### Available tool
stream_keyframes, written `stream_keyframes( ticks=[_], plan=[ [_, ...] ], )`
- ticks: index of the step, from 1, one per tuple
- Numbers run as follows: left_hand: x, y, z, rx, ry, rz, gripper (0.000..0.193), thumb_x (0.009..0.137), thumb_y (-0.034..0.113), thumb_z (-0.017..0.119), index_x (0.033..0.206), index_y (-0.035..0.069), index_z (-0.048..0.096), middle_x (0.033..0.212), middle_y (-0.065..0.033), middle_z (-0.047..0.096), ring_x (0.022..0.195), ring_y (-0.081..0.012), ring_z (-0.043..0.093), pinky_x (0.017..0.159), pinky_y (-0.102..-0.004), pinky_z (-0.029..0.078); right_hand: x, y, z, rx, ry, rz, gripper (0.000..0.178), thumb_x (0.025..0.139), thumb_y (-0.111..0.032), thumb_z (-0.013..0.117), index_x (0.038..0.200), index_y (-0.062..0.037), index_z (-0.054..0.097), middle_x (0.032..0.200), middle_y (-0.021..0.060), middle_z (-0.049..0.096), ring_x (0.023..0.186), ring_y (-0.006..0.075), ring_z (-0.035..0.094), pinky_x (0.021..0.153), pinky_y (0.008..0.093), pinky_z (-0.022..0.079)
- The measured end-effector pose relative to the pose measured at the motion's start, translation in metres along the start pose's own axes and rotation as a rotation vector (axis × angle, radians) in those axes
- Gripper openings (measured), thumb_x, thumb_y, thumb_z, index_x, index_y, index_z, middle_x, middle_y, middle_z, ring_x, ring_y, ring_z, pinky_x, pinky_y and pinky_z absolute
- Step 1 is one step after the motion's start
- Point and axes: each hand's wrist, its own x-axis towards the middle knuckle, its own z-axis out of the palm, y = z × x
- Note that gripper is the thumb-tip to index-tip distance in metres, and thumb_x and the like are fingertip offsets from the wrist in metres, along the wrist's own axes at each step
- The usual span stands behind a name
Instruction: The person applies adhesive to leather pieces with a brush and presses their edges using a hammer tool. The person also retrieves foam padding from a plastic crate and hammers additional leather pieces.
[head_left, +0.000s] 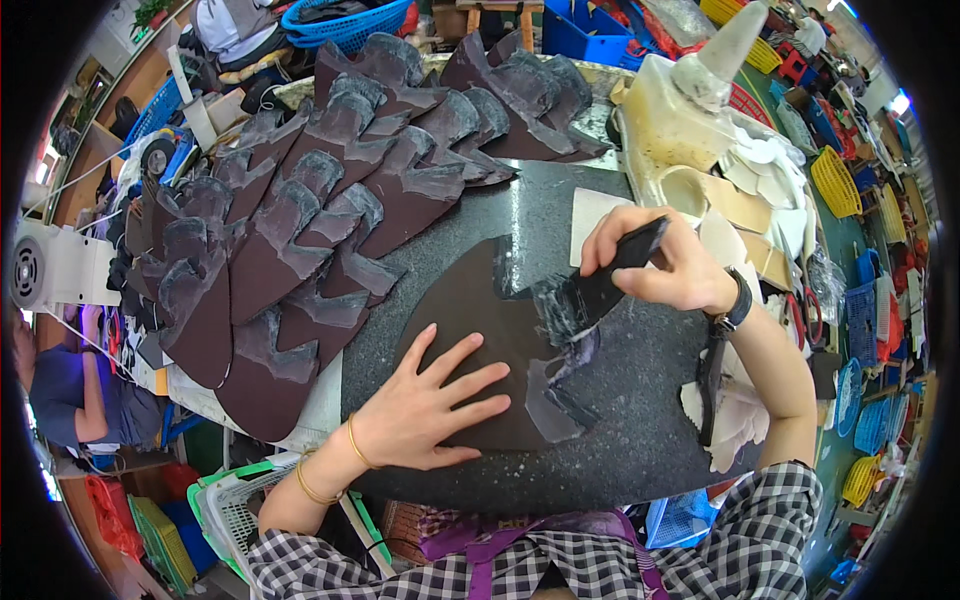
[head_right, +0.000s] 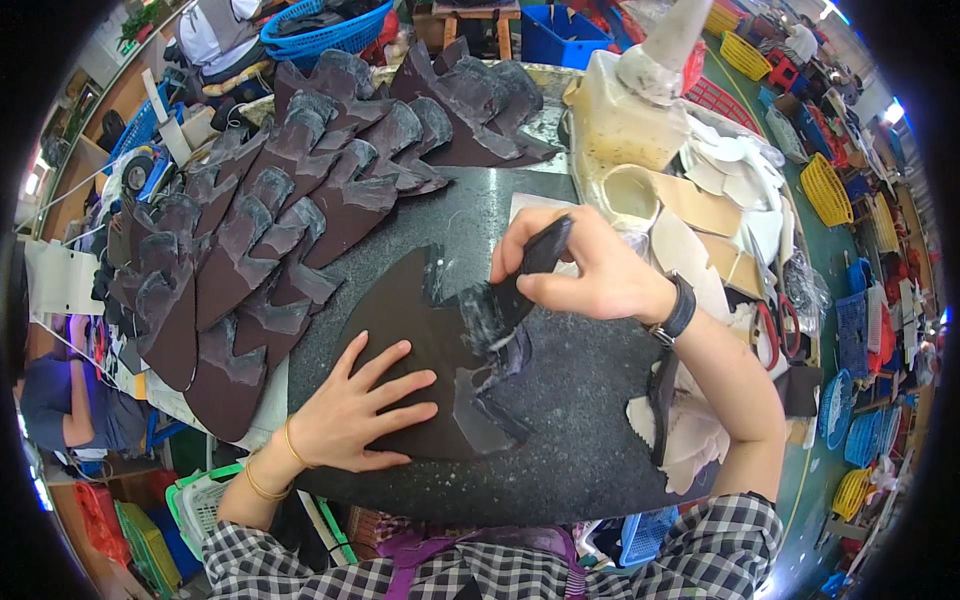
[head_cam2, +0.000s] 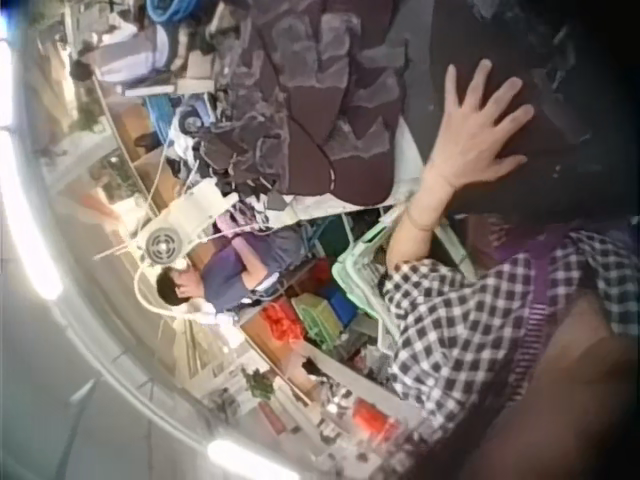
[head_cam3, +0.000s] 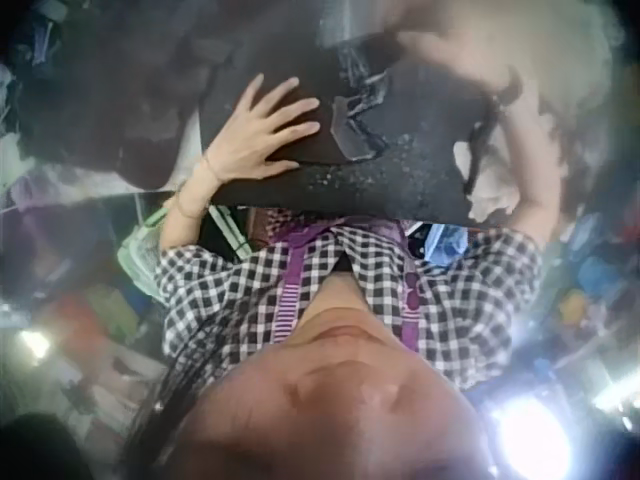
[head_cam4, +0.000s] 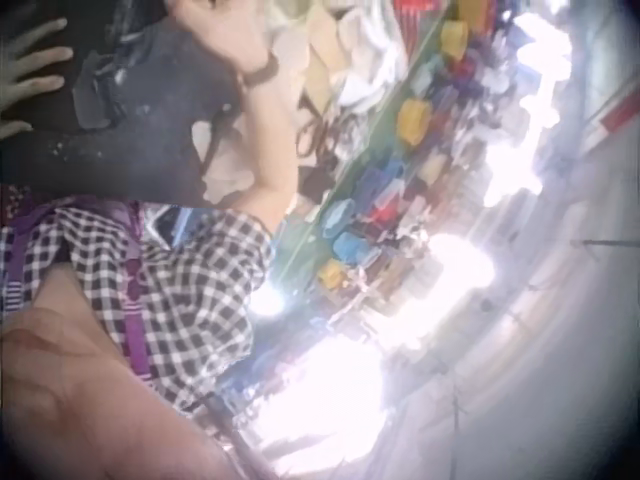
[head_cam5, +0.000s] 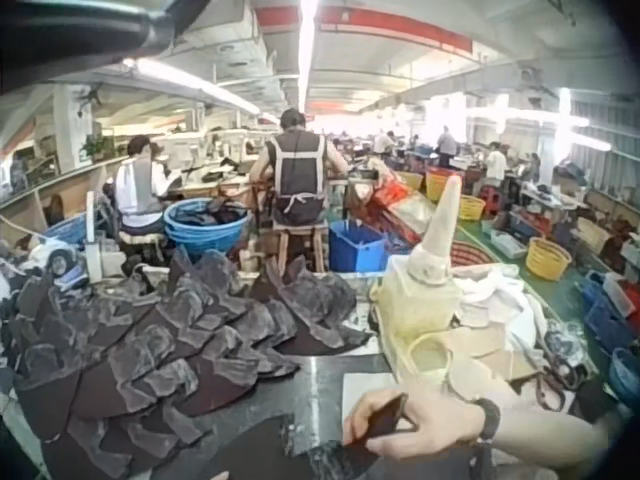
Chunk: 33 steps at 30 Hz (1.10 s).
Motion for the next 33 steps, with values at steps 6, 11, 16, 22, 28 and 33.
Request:
stream_keyframes(
  ticks=[6,11,16,22,28,33],
  plan=[
    [0.000,-0.002,0.008,-0.037,0.029,-0.035,0.064,0.067,0.046,0.076,0.125,0.024,0.059,0.146,-0.0025,0.044,0.140,-0.0387,0.031,0.108,-0.0688,0.017,0.047,0.005,-0.006,-0.076,-0.107,0.245,0.013,0.070,-0.011,0.060,0.079,-0.0026,0.055,0.084,0.0074,0.065,0.080,0.0136,0.057,0.072,0.0282,0.045],
    [0.003,-0.004,0.009,-0.022,0.035,-0.043,0.064,0.065,0.046,0.076,0.123,0.025,0.060,0.145,-0.0025,0.045,0.139,-0.0391,0.032,0.108,-0.0690,0.018,0.028,0.014,0.004,-0.381,-0.101,0.328,0.015,0.071,-0.012,0.065,0.070,-0.0029,0.054,0.071,0.0031,0.061,0.065,0.0111,0.056,0.060,0.0258,0.045],
    [0.002,-0.004,0.011,-0.014,0.065,-0.027,0.066,0.063,0.044,0.078,0.122,0.024,0.059,0.145,-0.0039,0.045,0.139,-0.0396,0.032,0.108,-0.0689,0.018,-0.039,-0.009,0.014,-0.289,0.171,0.247,0.019,0.072,-0.015,0.071,0.070,-0.0031,0.056,0.062,0.0024,0.058,0.056,0.0094,0.056,0.054,0.0244,0.045],
    [0.004,-0.004,0.014,0.009,0.134,0.011,0.066,0.062,0.040,0.080,0.122,0.023,0.060,0.143,-0.0046,0.046,0.139,-0.0383,0.033,0.109,-0.0667,0.019,-0.065,-0.018,0.046,-0.600,-0.042,-0.180,0.015,0.066,-0.004,0.065,0.079,-0.0044,0.056,0.080,0.0092,0.065,0.069,0.0217,0.066,0.064,0.0297,0.053],
    [0.000,-0.004,0.016,0.016,0.159,0.006,0.064,0.063,0.038,0.081,0.121,0.022,0.060,0.140,-0.0049,0.048,0.139,-0.0370,0.033,0.110,-0.0659,0.019,-0.044,-0.028,0.043,-0.411,0.186,-0.086,0.011,0.071,-0.008,0.069,0.075,-0.0038,0.059,0.070,0.0051,0.064,0.063,0.0113,0.063,0.058,0.0264,0.050],
    [-0.001,-0.006,0.018,0.033,0.193,0.002,0.062,0.064,0.039,0.080,0.120,0.022,0.061,0.137,-0.0050,0.048,0.139,-0.0366,0.033,0.111,-0.0655,0.018,-0.031,-0.007,0.064,-0.361,0.062,0.174,0.013,0.073,-0.005,0.068,0.073,-0.0014,0.055,0.076,0.0069,0.065,0.072,0.0130,0.062,0.068,0.0268,0.050]
  ],
)
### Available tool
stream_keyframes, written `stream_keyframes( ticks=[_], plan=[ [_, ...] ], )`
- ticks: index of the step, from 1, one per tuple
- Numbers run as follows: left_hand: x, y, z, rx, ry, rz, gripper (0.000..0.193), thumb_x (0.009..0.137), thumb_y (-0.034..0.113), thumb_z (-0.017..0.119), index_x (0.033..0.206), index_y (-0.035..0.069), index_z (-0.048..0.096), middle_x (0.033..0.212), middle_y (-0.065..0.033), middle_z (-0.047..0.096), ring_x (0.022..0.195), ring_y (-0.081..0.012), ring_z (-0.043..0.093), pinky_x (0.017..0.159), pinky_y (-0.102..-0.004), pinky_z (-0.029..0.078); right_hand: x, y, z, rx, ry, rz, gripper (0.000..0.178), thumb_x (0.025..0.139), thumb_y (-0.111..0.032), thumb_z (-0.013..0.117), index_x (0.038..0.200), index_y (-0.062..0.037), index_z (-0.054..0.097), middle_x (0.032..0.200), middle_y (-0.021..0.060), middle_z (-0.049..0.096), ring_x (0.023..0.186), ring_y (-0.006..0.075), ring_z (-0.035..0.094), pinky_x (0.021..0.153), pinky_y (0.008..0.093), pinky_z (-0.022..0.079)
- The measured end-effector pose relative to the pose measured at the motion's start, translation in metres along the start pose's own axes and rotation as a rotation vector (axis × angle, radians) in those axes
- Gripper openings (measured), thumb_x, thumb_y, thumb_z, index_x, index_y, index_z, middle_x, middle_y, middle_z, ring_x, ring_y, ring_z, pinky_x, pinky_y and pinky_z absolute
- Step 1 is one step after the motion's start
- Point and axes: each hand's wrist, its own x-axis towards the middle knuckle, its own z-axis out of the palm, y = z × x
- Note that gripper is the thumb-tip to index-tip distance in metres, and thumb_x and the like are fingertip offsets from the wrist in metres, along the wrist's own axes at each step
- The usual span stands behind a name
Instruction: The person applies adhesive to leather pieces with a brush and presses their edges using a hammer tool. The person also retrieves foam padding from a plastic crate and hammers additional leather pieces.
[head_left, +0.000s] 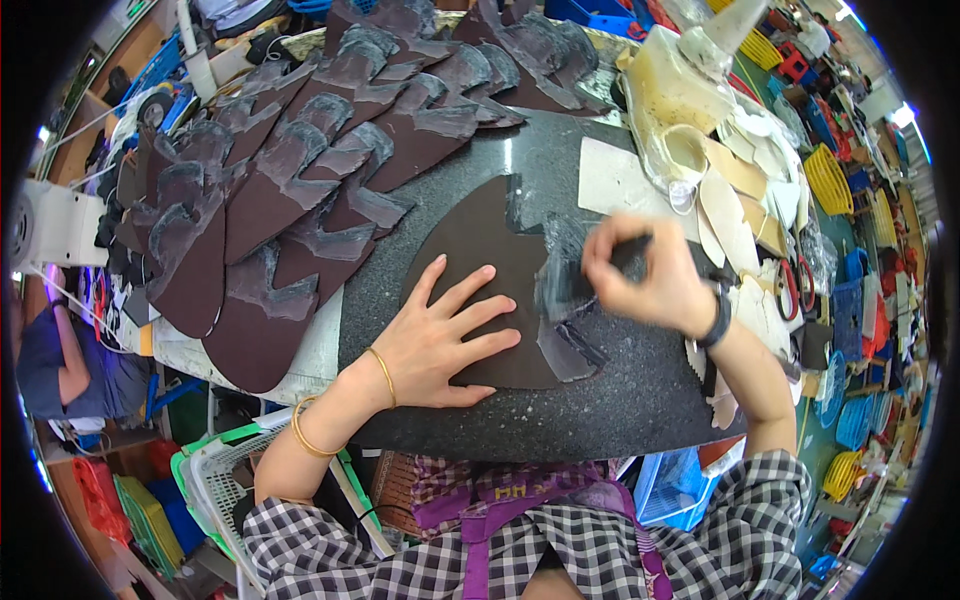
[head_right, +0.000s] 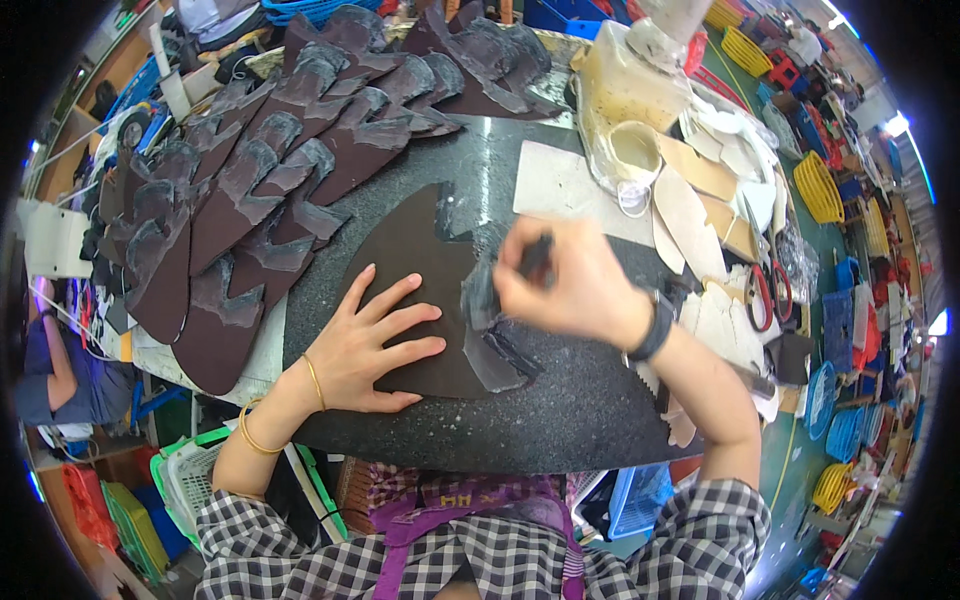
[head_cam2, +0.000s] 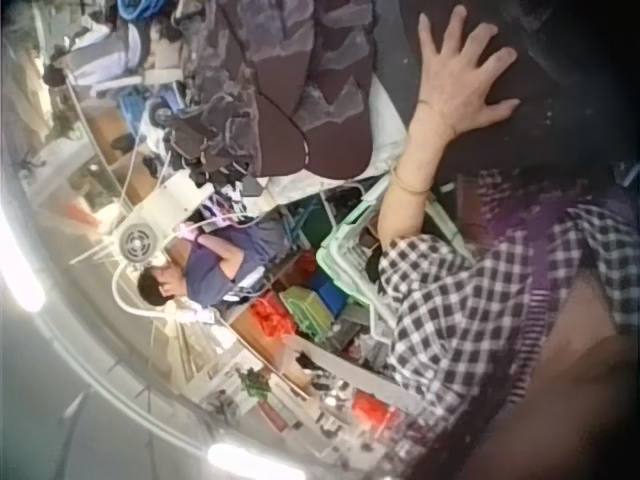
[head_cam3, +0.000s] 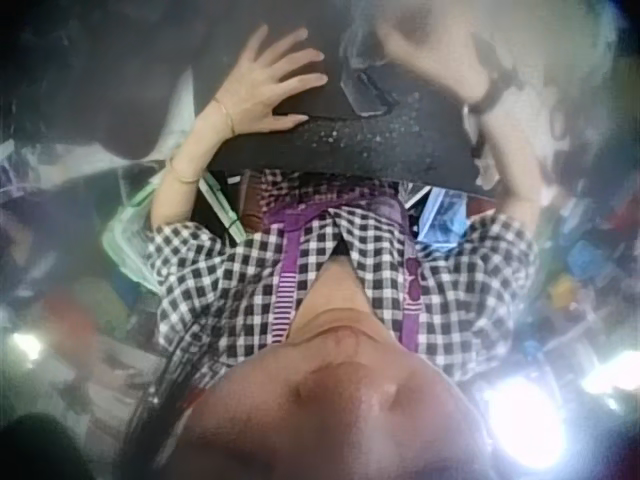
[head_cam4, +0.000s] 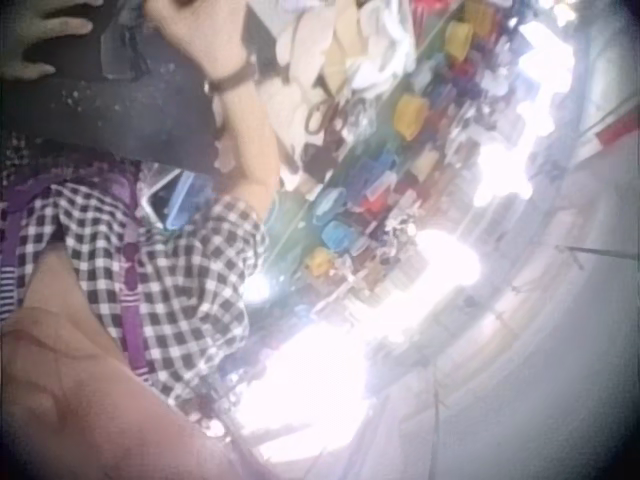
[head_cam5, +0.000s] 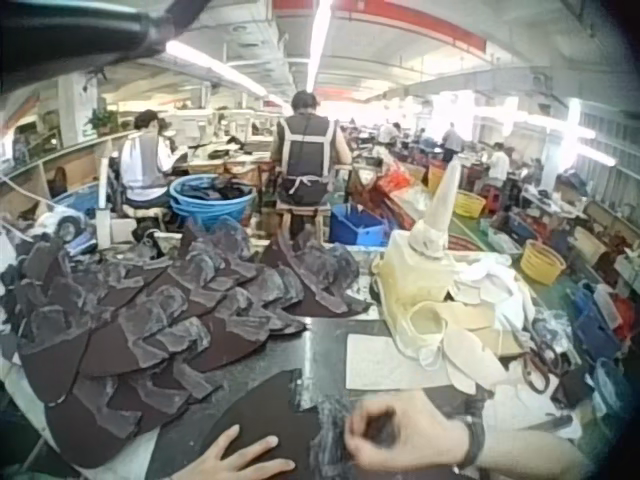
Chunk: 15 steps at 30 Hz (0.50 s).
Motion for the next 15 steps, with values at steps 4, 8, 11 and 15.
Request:
stream_keyframes(
  ticks=[4,8,11,15],
  plan=[
    [-0.003,0.003,-0.003,-0.001,0.010,0.013,0.059,0.066,0.039,0.078,0.120,0.022,0.061,0.135,-0.0045,0.050,0.137,-0.0349,0.036,0.110,-0.0650,0.018,0.014,0.002,-0.003,0.062,-0.072,-0.229,0.009,0.073,-0.005,0.066,0.078,-0.0021,0.059,0.082,0.0085,0.069,0.076,0.0179,0.068,0.071,0.0290,0.053],
    [-0.002,0.003,0.002,-0.049,0.031,0.050,0.061,0.068,0.041,0.076,0.123,0.022,0.060,0.133,-0.0033,0.052,0.133,-0.0312,0.041,0.110,-0.0649,0.018,0.069,0.010,-0.001,-0.015,-0.054,-0.240,0.011,0.076,-0.008,0.060,0.083,-0.0010,0.056,0.091,0.0101,0.068,0.087,0.0171,0.064,0.080,0.0300,0.050],
    [-0.004,0.005,0.005,-0.053,0.006,0.038,0.062,0.068,0.042,0.076,0.124,0.022,0.059,0.135,-0.0029,0.051,0.134,-0.0301,0.039,0.110,-0.0667,0.017,0.102,0.014,0.005,-0.063,0.009,-0.149,0.011,0.077,-0.007,0.060,0.084,0.0003,0.058,0.089,0.0073,0.070,0.081,0.0129,0.063,0.072,0.0264,0.050],
    [-0.004,0.004,0.007,-0.067,-0.004,0.037,0.062,0.069,0.043,0.076,0.124,0.023,0.059,0.136,-0.0029,0.050,0.135,-0.0302,0.039,0.110,-0.0678,0.016,0.092,0.004,0.009,-0.185,0.052,-0.206,0.012,0.076,-0.006,0.064,0.083,0.0009,0.059,0.085,0.0085,0.069,0.076,0.0171,0.067,0.070,0.0282,0.053]
  ],
)
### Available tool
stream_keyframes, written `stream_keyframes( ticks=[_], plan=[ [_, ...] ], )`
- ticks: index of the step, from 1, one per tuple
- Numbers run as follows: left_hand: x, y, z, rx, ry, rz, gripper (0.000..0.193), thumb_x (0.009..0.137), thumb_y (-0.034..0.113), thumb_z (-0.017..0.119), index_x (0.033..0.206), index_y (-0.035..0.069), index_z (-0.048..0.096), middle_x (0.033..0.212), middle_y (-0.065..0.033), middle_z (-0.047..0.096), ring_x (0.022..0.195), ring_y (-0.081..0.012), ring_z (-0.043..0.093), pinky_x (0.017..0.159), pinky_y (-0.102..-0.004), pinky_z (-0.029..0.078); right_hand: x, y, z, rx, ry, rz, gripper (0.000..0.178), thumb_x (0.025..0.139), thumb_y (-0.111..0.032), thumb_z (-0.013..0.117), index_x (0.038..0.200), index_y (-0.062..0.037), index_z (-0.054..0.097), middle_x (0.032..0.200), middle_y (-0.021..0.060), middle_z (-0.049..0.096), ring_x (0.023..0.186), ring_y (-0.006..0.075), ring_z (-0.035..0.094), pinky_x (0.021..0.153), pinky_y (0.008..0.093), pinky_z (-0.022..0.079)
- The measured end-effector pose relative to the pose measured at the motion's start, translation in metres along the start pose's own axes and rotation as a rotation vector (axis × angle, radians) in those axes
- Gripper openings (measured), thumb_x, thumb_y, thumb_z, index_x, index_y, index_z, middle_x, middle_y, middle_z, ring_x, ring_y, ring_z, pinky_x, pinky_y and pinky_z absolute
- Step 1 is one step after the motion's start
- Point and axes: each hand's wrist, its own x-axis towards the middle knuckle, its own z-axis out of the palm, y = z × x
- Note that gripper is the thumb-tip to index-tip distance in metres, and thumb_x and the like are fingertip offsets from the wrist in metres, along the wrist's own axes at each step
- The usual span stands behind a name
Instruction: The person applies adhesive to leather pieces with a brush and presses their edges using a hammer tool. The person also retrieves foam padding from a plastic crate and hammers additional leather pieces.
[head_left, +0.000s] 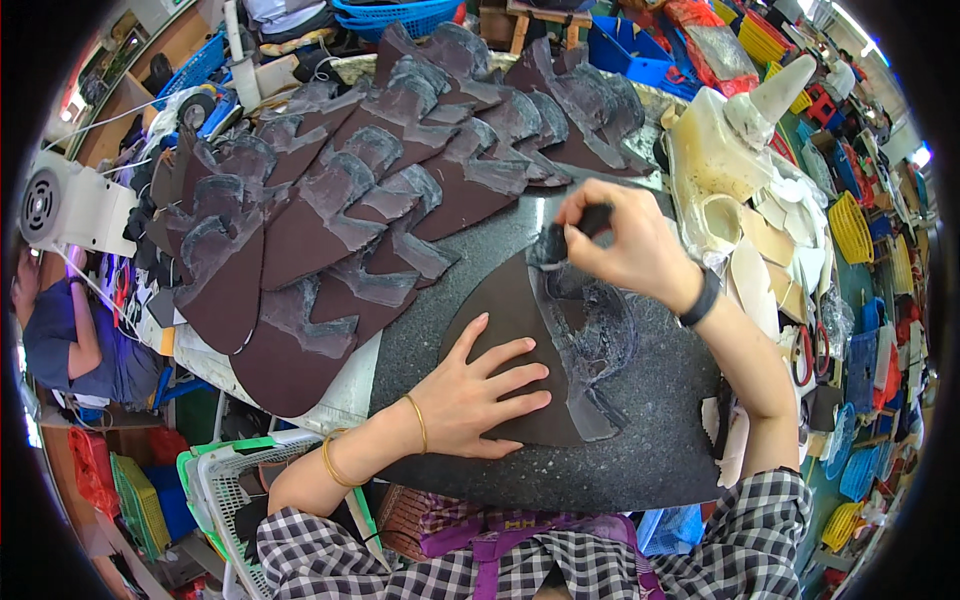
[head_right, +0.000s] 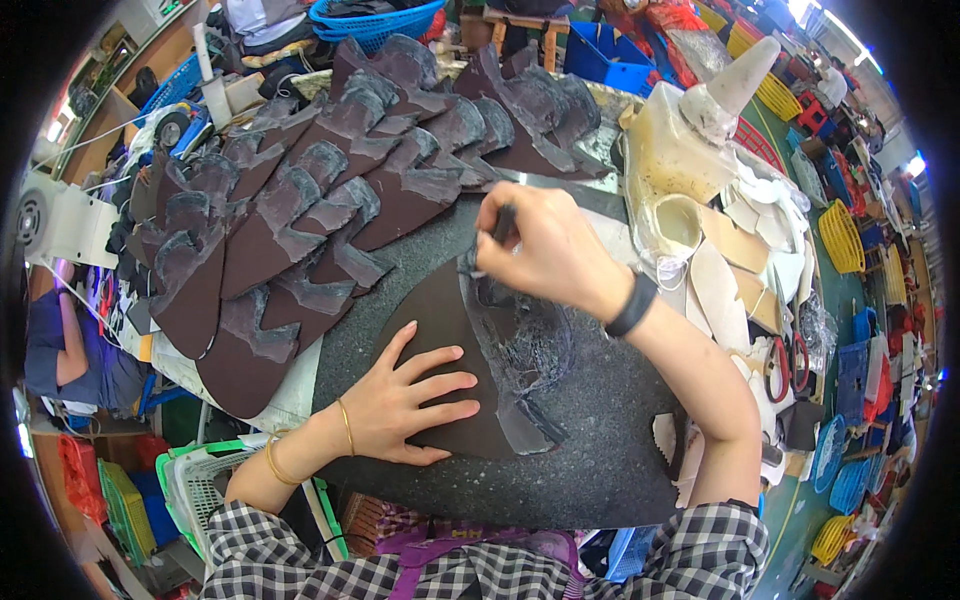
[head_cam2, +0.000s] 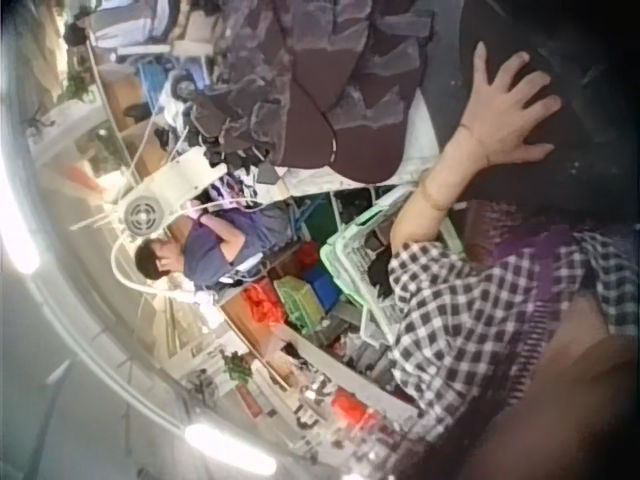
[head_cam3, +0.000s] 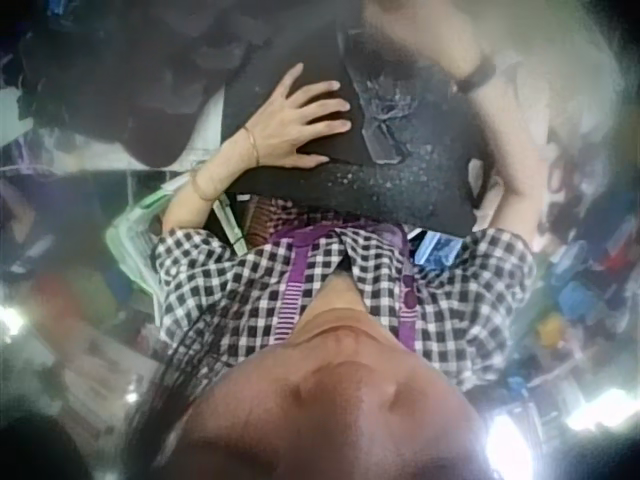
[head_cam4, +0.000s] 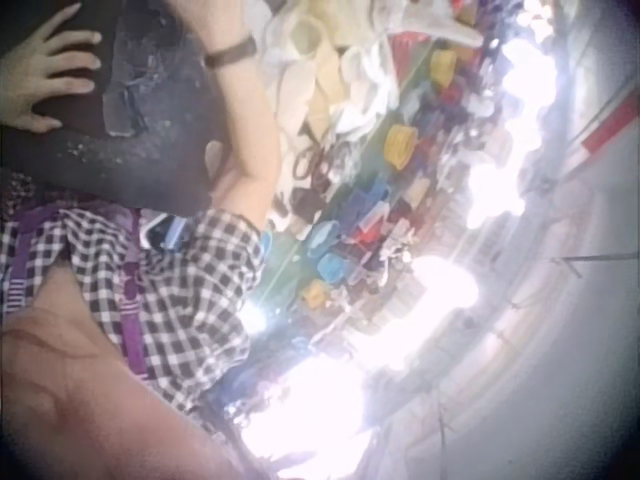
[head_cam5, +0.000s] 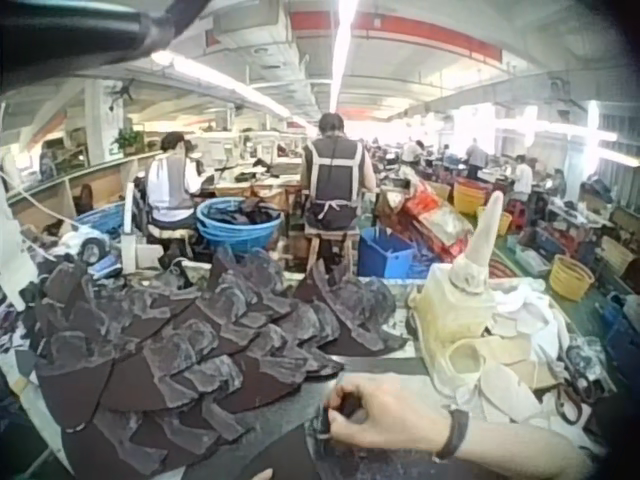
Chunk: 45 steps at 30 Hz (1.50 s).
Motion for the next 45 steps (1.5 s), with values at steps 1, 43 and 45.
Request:
stream_keyframes(
  ticks=[1,43,45],
  plan=[
    [-0.002,0.000,-0.001,-0.014,-0.009,-0.007,0.062,0.069,0.043,0.076,0.124,0.023,0.059,0.136,-0.0029,0.050,0.135,-0.0302,0.039,0.110,-0.0678,0.016,-0.009,-0.009,-0.001,0.015,-0.045,-0.022,0.011,0.074,-0.006,0.064,0.081,0.0009,0.059,0.083,0.0099,0.069,0.075,0.0180,0.067,0.070,0.0288,0.053],
    [-0.065,-0.144,-0.159,0.936,0.332,-0.381,0.053,0.070,0.003,0.068,0.122,0.006,0.057,0.132,-0.0126,0.054,0.130,-0.0350,0.044,0.107,-0.0535,0.034,-0.087,0.034,-0.110,0.405,0.347,0.317,0.023,0.091,-0.022,0.058,0.081,-0.0022,0.061,0.067,0.0023,0.061,0.049,0.0068,0.052,0.044,0.0206,0.040],
    [-0.010,-0.075,-0.114,0.522,0.121,-0.259,0.065,0.061,0.018,0.080,0.121,0.010,0.058,0.132,-0.0122,0.053,0.130,-0.0365,0.044,0.106,-0.0533,0.034,-0.072,0.029,-0.090,0.491,0.165,0.225,0.014,0.085,-0.013,0.054,0.084,-0.0012,0.062,0.081,0.0057,0.066,0.062,0.0110,0.060,0.056,0.0237,0.048]
  ],
)
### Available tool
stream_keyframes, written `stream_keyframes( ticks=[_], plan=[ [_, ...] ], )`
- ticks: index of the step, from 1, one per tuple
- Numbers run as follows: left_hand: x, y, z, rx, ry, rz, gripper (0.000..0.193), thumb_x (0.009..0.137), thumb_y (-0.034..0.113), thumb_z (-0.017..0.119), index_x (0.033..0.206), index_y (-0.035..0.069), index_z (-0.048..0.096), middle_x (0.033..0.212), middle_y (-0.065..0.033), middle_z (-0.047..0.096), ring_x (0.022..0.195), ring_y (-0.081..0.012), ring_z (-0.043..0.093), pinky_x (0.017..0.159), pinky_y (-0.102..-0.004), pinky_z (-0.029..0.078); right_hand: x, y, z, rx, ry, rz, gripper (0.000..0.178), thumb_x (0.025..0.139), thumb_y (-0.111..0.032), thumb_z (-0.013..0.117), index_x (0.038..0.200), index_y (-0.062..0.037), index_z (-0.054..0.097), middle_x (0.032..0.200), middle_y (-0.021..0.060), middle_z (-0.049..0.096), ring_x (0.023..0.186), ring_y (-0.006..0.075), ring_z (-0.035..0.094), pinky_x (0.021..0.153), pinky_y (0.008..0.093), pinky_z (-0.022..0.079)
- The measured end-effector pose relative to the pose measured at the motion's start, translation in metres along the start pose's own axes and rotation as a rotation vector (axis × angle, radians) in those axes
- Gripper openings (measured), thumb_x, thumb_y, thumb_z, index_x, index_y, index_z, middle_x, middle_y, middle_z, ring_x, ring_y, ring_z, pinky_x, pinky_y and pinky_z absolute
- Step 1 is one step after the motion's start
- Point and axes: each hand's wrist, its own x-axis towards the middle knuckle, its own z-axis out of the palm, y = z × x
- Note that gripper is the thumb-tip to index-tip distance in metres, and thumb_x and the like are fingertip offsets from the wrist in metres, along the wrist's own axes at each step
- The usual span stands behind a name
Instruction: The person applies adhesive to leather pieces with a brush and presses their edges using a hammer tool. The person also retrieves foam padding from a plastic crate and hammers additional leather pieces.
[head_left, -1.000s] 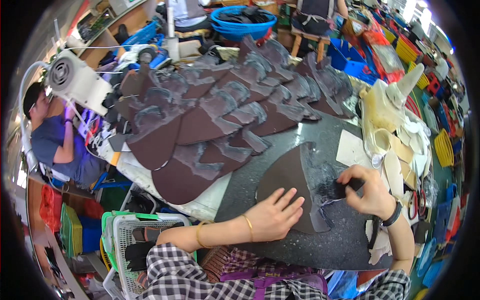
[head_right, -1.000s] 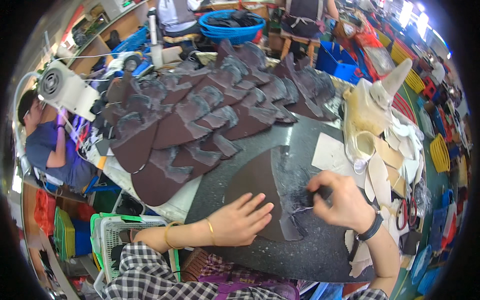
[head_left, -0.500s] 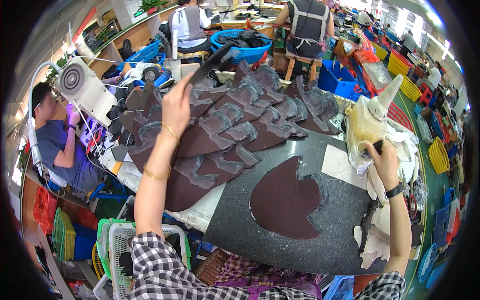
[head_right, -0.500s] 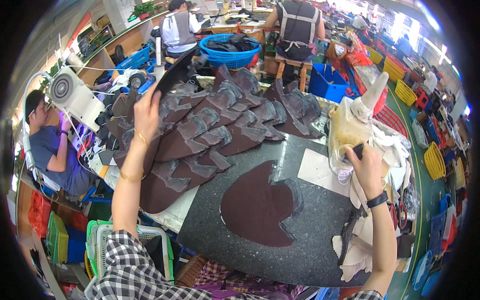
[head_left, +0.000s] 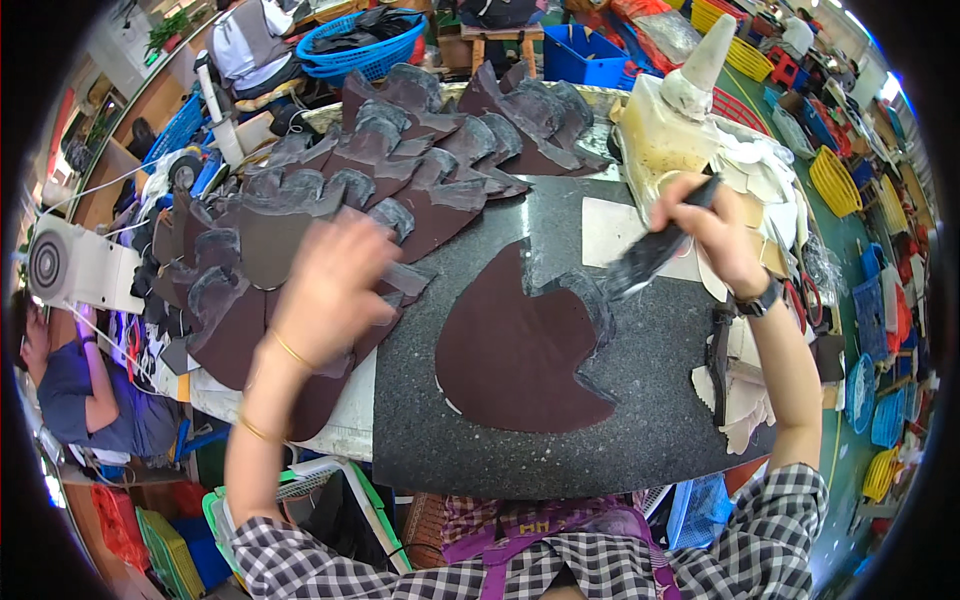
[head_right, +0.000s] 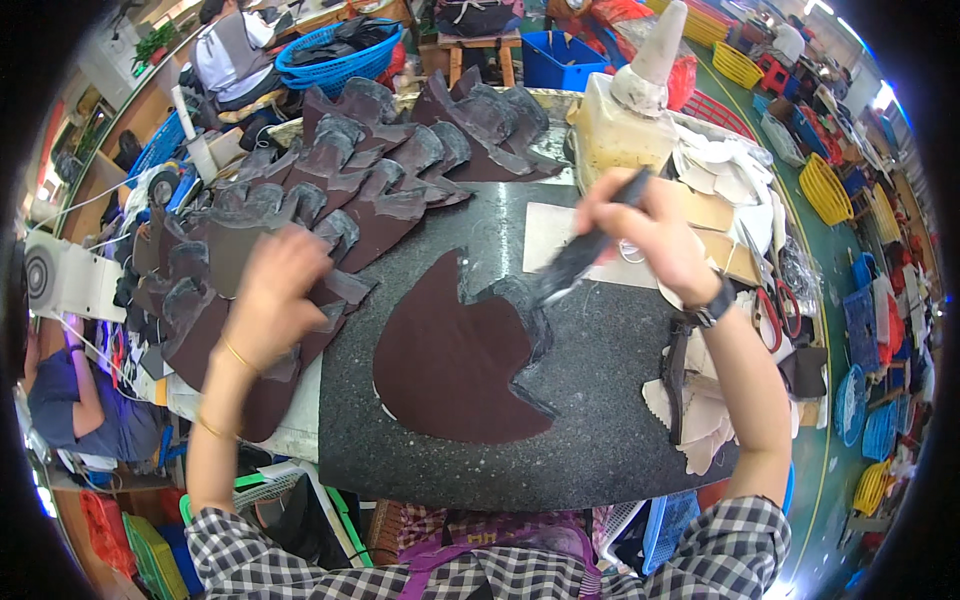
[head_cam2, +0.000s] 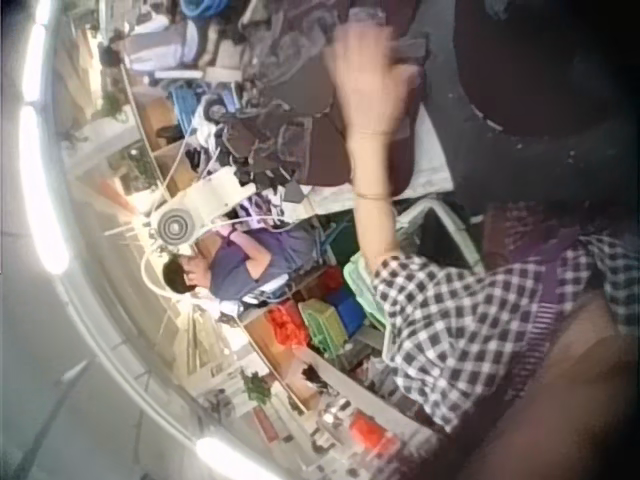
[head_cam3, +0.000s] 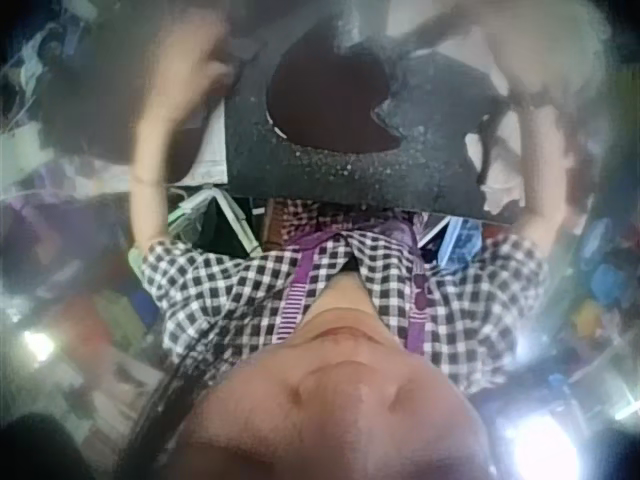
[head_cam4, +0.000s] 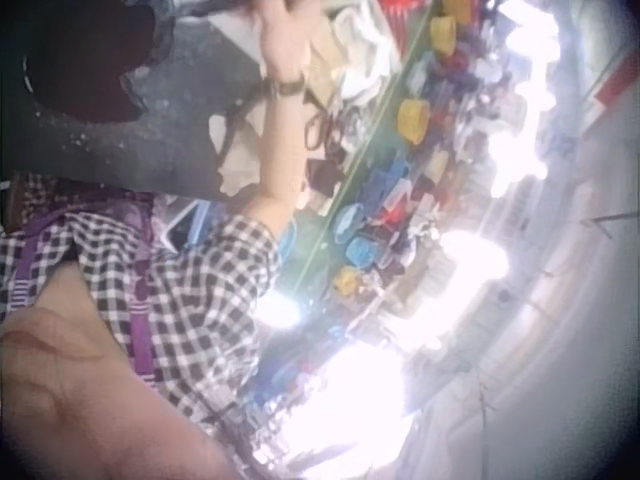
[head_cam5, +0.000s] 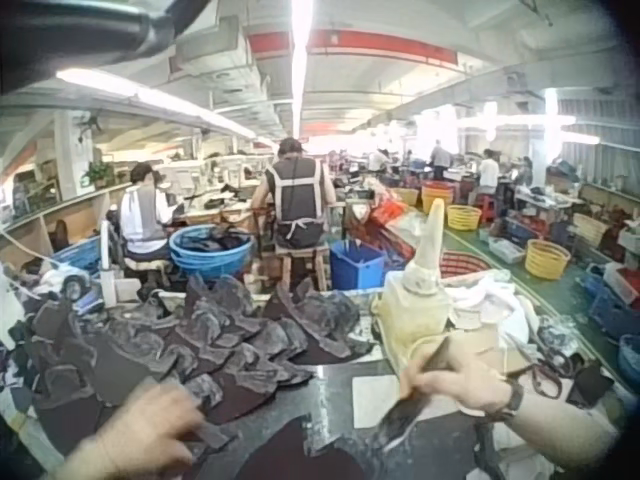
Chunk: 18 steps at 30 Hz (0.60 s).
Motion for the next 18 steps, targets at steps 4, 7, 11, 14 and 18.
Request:
stream_keyframes(
  ticks=[4,7,11,14,18],
  plan=[
    [0.002,0.121,0.027,-0.562,-0.213,0.452,0.073,0.067,0.050,0.077,0.128,0.017,0.055,0.145,-0.0079,0.043,0.141,-0.0362,0.028,0.110,-0.0640,0.019,0.018,-0.004,0.040,-0.070,-0.266,-0.074,0.017,0.077,-0.009,0.054,0.085,-0.0003,0.065,0.083,0.0061,0.067,0.072,0.0148,0.061,0.068,0.0308,0.050],
    [-0.007,0.136,0.059,-0.525,-0.213,0.414,0.068,0.073,0.048,0.074,0.130,0.018,0.054,0.148,-0.0064,0.041,0.143,-0.0351,0.026,0.110,-0.0647,0.018,0.033,0.020,0.027,-0.312,-0.310,-0.045,0.021,0.069,-0.010,0.055,0.082,-0.0015,0.068,0.074,0.0073,0.066,0.068,0.0138,0.061,0.063,0.0286,0.048],
    [-0.010,0.134,0.065,-0.504,-0.218,0.391,0.062,0.075,0.043,0.074,0.129,0.018,0.055,0.146,-0.0046,0.042,0.142,-0.0346,0.029,0.110,-0.0652,0.020,0.046,0.003,0.047,-0.309,-0.414,-0.045,0.013,0.073,-0.005,0.055,0.081,0.0022,0.062,0.083,0.0088,0.069,0.082,0.0155,0.063,0.078,0.0291,0.050],
    [-0.005,0.136,0.062,-0.520,-0.211,0.373,0.060,0.074,0.040,0.075,0.127,0.017,0.056,0.145,-0.0036,0.044,0.141,-0.0341,0.032,0.109,-0.0659,0.021,0.041,0.010,0.030,-0.414,-0.412,-0.026,0.011,0.073,-0.008,0.056,0.076,0.0019,0.061,0.079,0.0094,0.069,0.072,0.0167,0.062,0.070,0.0300,0.050],
    [-0.002,0.136,0.060,-0.505,-0.214,0.352,0.060,0.071,0.038,0.077,0.124,0.017,0.058,0.143,-0.0033,0.046,0.140,-0.0339,0.034,0.108,-0.0671,0.023,-0.021,0.021,0.022,-0.216,-0.426,-0.183,0.006,0.070,-0.005,0.062,0.074,-0.0020,0.059,0.077,0.0095,0.068,0.066,0.0212,0.066,0.061,0.0297,0.053]
  ],
)
